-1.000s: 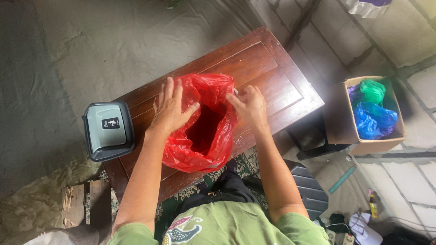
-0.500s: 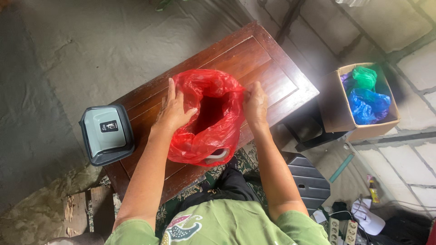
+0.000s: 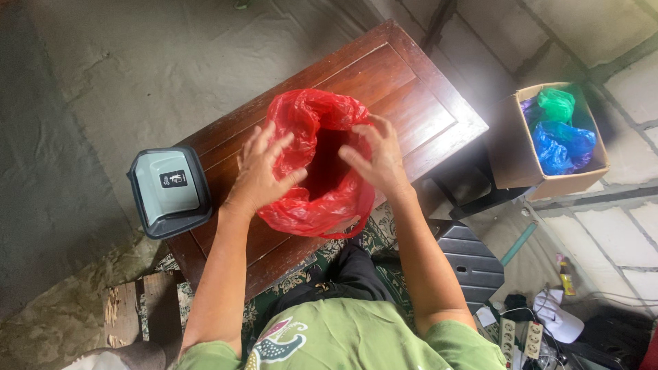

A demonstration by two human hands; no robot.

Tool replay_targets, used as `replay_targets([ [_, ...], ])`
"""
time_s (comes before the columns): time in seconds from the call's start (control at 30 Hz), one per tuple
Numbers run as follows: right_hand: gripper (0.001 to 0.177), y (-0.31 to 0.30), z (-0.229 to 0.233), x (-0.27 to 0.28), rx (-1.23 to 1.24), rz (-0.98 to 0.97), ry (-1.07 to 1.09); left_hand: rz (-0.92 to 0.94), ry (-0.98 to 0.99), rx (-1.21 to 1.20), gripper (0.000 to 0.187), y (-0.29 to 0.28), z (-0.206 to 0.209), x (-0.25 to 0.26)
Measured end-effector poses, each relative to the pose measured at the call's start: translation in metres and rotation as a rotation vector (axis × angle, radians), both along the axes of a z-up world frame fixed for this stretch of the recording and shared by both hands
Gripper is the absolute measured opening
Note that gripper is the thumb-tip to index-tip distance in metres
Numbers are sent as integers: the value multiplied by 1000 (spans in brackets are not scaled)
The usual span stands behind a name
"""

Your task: The person organizes a red plastic bag, puts a cover on a small trash bin, and then transfers several small cans from a basket into a white plastic bag.

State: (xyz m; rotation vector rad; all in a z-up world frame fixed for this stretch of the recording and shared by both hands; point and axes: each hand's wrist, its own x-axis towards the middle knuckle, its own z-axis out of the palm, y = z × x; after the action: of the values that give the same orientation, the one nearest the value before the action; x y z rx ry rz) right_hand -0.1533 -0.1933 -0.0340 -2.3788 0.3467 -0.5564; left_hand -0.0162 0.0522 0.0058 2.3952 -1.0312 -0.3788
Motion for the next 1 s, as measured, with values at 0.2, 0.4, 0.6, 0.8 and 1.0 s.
replay_targets([
  [0.2,96,27,14,-5,-200,42,205,-23,-32,184,108,20,1,-29],
  [0.4,99,33,2,-4,91,-45,159,-44,182,-477,127,43,-41,-35],
  [0.6,84,31,-33,-2,162,-144,105,265,-286,-738,121,37,-85,-68],
  [0.8,85,18,-63,0,280,-125,2,355,139,-911,80,17,-104,-78],
  [1.0,67,-16,-62,18,147,-294,-214,375,286,-876,86,-28,-98,-58],
])
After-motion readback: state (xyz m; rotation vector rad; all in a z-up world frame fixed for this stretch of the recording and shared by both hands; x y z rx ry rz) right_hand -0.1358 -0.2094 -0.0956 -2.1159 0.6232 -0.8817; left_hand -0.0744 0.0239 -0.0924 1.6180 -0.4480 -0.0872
